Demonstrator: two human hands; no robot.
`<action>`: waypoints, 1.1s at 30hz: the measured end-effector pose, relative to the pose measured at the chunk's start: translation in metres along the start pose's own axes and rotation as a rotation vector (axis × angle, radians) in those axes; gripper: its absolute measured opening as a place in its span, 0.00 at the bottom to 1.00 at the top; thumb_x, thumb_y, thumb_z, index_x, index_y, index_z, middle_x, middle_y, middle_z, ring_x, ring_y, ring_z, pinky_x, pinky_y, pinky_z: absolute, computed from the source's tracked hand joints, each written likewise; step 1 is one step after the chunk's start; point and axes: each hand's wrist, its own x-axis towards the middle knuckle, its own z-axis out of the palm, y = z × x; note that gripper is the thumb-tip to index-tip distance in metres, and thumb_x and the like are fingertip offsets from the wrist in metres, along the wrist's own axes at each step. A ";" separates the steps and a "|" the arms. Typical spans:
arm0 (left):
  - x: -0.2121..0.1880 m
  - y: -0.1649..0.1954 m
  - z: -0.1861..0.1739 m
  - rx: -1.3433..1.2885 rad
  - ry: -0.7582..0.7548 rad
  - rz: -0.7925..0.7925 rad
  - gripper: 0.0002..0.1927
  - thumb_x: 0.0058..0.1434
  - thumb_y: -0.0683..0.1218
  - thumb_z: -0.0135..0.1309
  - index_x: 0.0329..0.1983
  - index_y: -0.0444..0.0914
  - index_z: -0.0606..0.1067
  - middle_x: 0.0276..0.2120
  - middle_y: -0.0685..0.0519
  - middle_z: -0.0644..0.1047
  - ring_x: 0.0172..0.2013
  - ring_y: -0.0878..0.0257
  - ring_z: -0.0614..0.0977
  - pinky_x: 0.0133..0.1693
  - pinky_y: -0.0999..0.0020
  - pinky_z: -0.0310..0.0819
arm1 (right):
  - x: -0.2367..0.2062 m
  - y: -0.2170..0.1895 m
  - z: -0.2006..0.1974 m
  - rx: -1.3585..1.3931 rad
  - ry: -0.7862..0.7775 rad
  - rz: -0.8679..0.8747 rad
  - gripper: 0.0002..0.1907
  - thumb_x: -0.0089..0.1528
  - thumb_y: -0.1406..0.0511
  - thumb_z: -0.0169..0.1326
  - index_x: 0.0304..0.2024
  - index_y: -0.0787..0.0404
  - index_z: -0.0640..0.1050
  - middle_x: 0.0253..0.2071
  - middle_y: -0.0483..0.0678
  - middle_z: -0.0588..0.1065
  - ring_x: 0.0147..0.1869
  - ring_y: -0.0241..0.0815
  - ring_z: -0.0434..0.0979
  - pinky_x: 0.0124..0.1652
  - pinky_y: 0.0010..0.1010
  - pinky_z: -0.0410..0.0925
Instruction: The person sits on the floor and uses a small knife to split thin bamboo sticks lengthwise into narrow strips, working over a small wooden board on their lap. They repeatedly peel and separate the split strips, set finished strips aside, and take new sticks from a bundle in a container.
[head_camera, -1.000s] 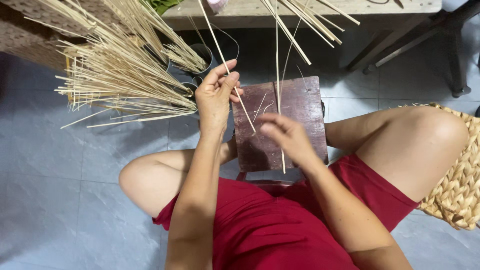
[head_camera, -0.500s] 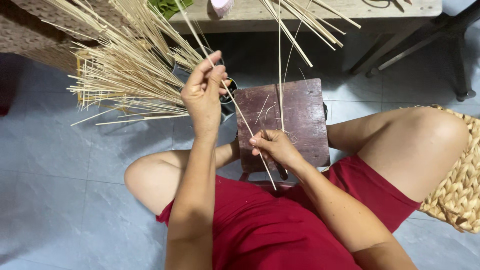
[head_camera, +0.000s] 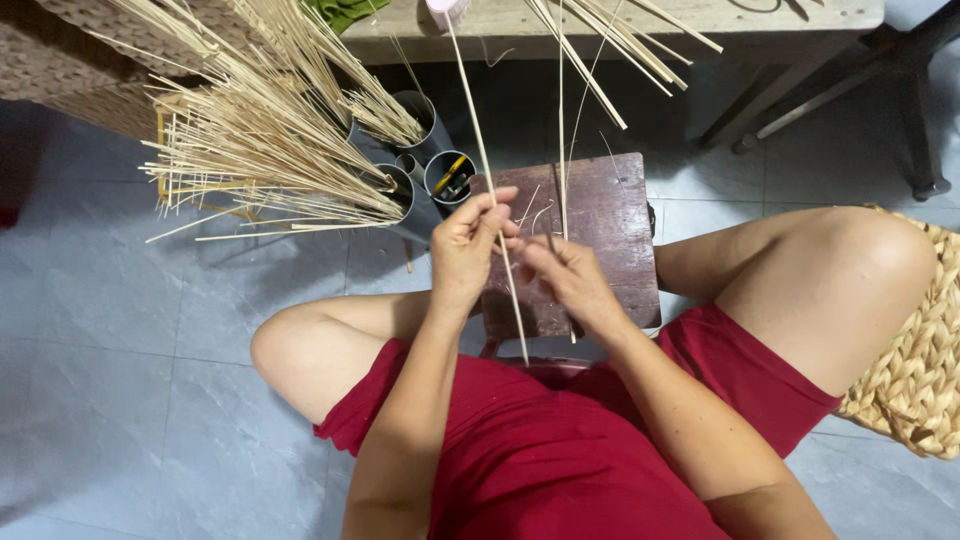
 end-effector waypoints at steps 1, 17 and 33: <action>-0.002 0.005 -0.005 -0.003 -0.001 0.026 0.14 0.72 0.44 0.53 0.58 0.37 0.78 0.30 0.56 0.79 0.30 0.73 0.80 0.34 0.80 0.77 | -0.001 -0.002 -0.005 -0.045 0.026 -0.044 0.16 0.72 0.59 0.46 0.50 0.60 0.81 0.27 0.39 0.75 0.22 0.24 0.62 0.22 0.18 0.55; -0.070 0.045 -0.006 0.266 -0.222 -0.118 0.12 0.69 0.46 0.56 0.52 0.37 0.82 0.21 0.59 0.76 0.21 0.76 0.75 0.23 0.79 0.69 | -0.040 -0.054 -0.023 0.152 -0.276 -0.097 0.23 0.68 0.69 0.50 0.67 0.60 0.68 0.28 0.41 0.74 0.27 0.25 0.68 0.26 0.16 0.62; -0.091 0.062 -0.028 0.448 -0.284 -0.126 0.13 0.69 0.46 0.53 0.53 0.42 0.83 0.18 0.60 0.72 0.20 0.75 0.72 0.23 0.78 0.66 | -0.030 -0.036 -0.045 0.126 0.027 -0.206 0.16 0.72 0.69 0.49 0.62 0.61 0.72 0.31 0.40 0.73 0.31 0.25 0.66 0.30 0.17 0.60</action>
